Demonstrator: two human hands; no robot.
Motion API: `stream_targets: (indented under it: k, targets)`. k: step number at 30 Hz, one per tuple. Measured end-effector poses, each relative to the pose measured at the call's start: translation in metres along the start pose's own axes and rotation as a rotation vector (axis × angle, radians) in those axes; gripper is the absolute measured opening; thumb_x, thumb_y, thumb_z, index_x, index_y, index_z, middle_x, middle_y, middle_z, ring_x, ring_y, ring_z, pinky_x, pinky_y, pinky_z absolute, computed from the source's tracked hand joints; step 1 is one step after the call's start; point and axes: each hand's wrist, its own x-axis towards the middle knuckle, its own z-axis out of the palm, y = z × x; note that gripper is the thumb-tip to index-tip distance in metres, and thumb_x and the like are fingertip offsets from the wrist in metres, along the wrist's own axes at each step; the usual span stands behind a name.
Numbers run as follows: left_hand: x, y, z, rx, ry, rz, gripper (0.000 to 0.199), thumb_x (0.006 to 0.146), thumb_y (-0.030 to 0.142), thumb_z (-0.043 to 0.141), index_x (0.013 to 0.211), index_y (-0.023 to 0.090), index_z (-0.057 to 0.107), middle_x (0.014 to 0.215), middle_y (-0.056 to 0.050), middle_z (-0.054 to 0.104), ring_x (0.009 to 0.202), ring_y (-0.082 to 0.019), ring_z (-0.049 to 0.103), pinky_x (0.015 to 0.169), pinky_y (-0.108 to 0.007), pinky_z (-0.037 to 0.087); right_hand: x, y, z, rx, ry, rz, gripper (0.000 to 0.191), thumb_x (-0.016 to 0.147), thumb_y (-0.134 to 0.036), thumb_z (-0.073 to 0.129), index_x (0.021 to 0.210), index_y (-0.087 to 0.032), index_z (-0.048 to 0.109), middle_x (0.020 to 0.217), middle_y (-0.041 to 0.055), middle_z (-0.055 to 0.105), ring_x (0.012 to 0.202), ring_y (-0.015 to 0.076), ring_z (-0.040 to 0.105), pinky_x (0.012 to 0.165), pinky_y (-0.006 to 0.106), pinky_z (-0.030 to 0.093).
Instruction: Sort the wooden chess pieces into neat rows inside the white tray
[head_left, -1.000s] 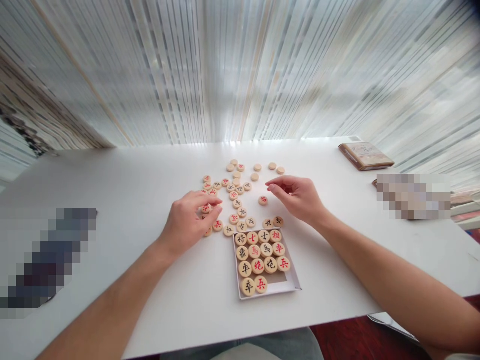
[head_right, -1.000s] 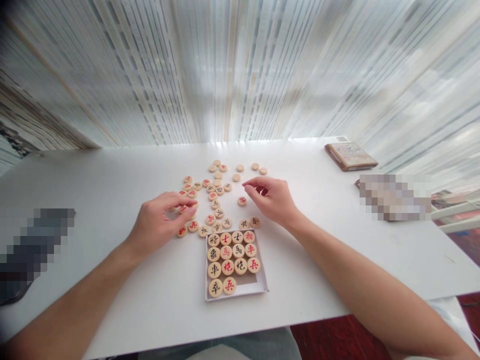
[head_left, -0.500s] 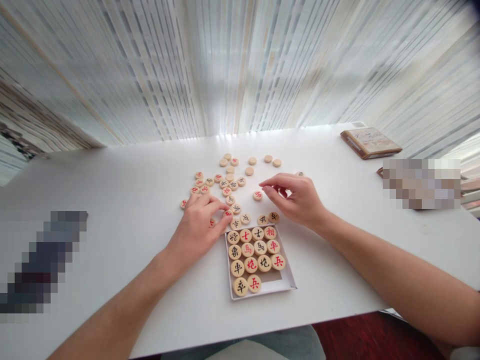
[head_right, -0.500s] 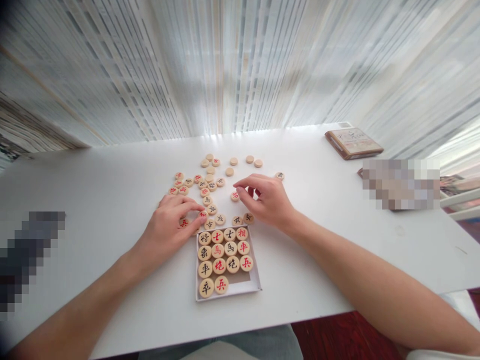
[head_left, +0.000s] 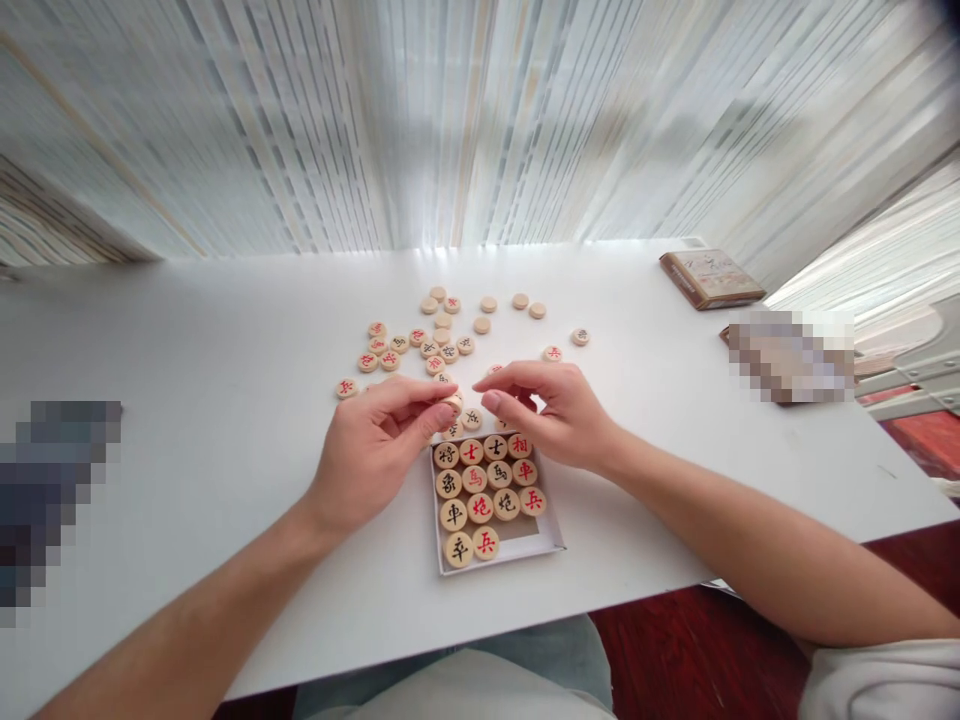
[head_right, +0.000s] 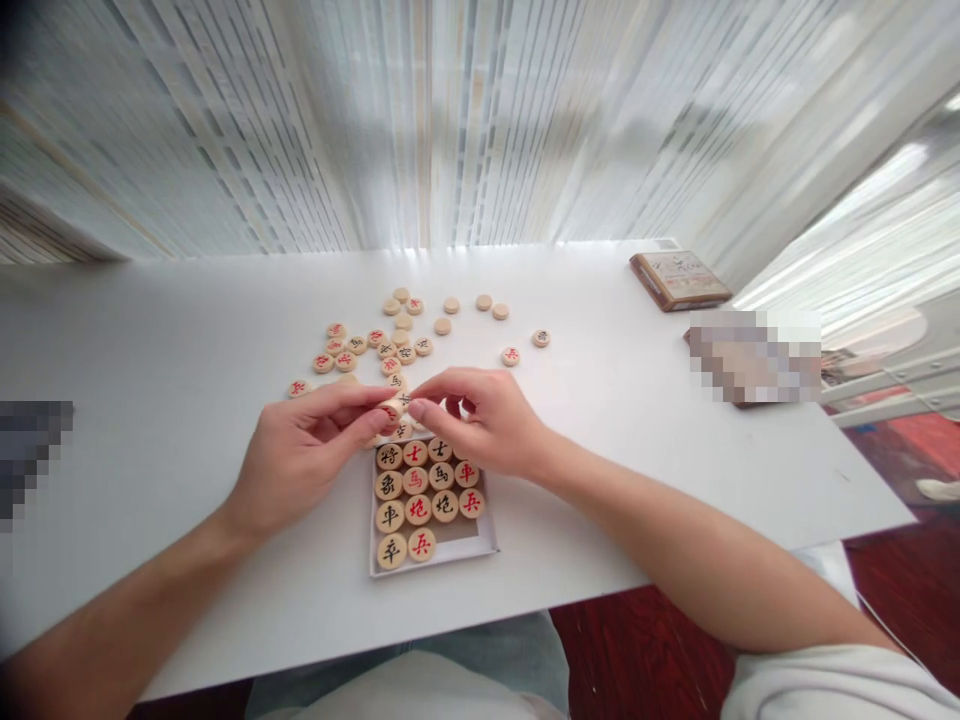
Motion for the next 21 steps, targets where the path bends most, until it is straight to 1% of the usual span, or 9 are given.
stream_targets:
  k: [2, 5, 8, 10, 12, 16, 21]
  targets:
    - [-0.003, 0.004, 0.005, -0.108, -0.034, -0.060, 0.023, 0.090, 0.022, 0.084, 0.113, 0.019, 0.084, 0.101, -0.005, 0.084, 0.092, -0.019, 0.081, 0.085, -0.029, 0.068, -0.002, -0.005, 0.004, 0.043, -0.039, 0.004, 0.021, 0.100, -0.032, 0.070, 0.094, -0.015, 0.082, 0.074, 0.0018, 0.075, 0.057, 0.0091, 0.052, 0.053, 0.024, 0.041]
    - [-0.006, 0.008, 0.008, -0.164, -0.073, -0.097, 0.028, 0.087, 0.019, 0.086, 0.114, 0.018, 0.085, 0.106, -0.006, 0.085, 0.097, -0.020, 0.082, 0.090, -0.029, 0.070, -0.005, -0.008, 0.007, 0.088, -0.057, 0.052, 0.023, 0.098, -0.033, 0.072, 0.089, -0.015, 0.081, 0.067, 0.0005, 0.070, 0.055, 0.0088, 0.048, 0.052, 0.024, 0.038]
    - [-0.009, 0.009, 0.008, -0.182, -0.074, -0.122, 0.029, 0.085, 0.021, 0.087, 0.114, 0.018, 0.085, 0.107, -0.007, 0.086, 0.097, -0.023, 0.083, 0.089, -0.031, 0.071, -0.007, -0.009, 0.006, 0.170, -0.081, 0.188, 0.029, 0.098, -0.039, 0.073, 0.086, -0.014, 0.080, 0.066, 0.0012, 0.068, 0.057, 0.0106, 0.050, 0.053, 0.025, 0.040]
    - [-0.010, 0.010, 0.007, -0.190, -0.078, -0.129, 0.030, 0.085, 0.022, 0.087, 0.115, 0.018, 0.085, 0.105, -0.007, 0.086, 0.095, -0.023, 0.083, 0.087, -0.032, 0.072, -0.007, -0.011, 0.005, 0.248, -0.110, 0.290, 0.035, 0.097, -0.047, 0.073, 0.085, -0.014, 0.079, 0.069, 0.0033, 0.070, 0.061, 0.0129, 0.054, 0.056, 0.026, 0.043]
    - [-0.011, 0.010, 0.007, -0.193, -0.086, -0.121, 0.030, 0.086, 0.023, 0.087, 0.115, 0.018, 0.085, 0.104, -0.007, 0.087, 0.092, -0.023, 0.084, 0.085, -0.032, 0.073, -0.007, -0.013, 0.005, 0.318, -0.133, 0.356, 0.040, 0.095, -0.053, 0.074, 0.084, -0.015, 0.078, 0.073, 0.0048, 0.071, 0.065, 0.0147, 0.057, 0.059, 0.028, 0.046]
    - [-0.013, 0.010, 0.007, -0.186, -0.076, -0.097, 0.030, 0.085, 0.023, 0.089, 0.115, 0.019, 0.085, 0.103, -0.007, 0.086, 0.091, -0.024, 0.084, 0.083, -0.034, 0.073, -0.007, -0.017, 0.004, 0.369, -0.143, 0.397, 0.045, 0.092, -0.060, 0.075, 0.082, -0.016, 0.076, 0.073, 0.0040, 0.069, 0.066, 0.0155, 0.057, 0.061, 0.029, 0.047]
    - [-0.014, 0.010, 0.008, -0.179, -0.056, -0.080, 0.031, 0.084, 0.022, 0.089, 0.115, 0.018, 0.085, 0.100, -0.007, 0.086, 0.088, -0.023, 0.083, 0.083, -0.033, 0.073, -0.007, -0.018, 0.004, 0.380, -0.143, 0.406, 0.042, 0.091, -0.057, 0.078, 0.082, -0.015, 0.075, 0.071, 0.0029, 0.067, 0.064, 0.0140, 0.053, 0.058, 0.027, 0.042]
